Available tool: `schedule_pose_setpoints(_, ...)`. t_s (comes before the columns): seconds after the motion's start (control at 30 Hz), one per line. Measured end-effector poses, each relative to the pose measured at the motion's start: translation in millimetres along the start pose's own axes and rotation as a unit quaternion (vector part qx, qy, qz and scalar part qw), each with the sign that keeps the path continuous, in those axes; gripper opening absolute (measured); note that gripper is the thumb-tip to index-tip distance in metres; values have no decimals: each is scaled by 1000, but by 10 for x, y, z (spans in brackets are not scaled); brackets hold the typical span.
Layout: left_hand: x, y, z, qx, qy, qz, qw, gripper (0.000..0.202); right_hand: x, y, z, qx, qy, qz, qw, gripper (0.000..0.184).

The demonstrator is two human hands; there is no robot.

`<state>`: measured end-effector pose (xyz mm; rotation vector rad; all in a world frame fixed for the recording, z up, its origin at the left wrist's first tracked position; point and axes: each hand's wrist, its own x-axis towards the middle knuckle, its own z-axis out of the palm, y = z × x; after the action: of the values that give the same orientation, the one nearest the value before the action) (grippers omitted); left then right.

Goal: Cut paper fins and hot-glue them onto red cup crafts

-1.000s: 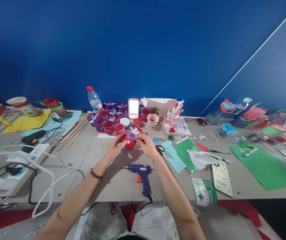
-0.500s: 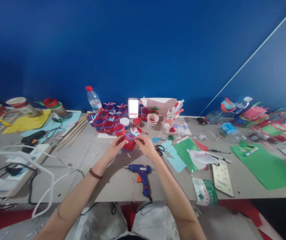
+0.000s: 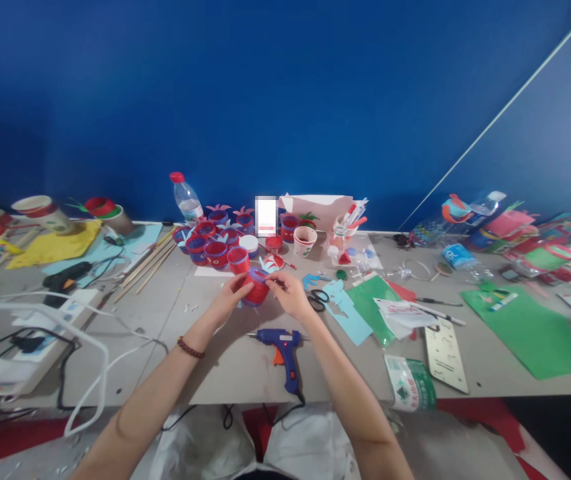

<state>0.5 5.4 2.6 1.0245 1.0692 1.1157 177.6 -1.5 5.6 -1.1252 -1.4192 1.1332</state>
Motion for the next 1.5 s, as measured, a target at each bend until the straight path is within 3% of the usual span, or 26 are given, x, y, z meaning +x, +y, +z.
schedule_pose_setpoints(0.2,-17,25,8,42,20,35,998,58,-34,-112,-13,43,-17,32,998,29)
schedule_pose_setpoints(0.47,-19,-33,-24,181,1,114,977,53,-83,-138,-49,42,-97,113,988,35)
schedule_pose_setpoints(0.63,-22,-30,-26,193,1,133,972,54,-93,-131,-13,63,-92,127,986,33)
schedule_pose_setpoints(1.1,-35,-13,-49,178,-28,142,973,57,-133,-181,20,71,-103,97,987,25)
schedule_pose_setpoints(1.5,-80,19,-26,212,-32,217,953,55,-145,-153,19,59,-70,56,994,20)
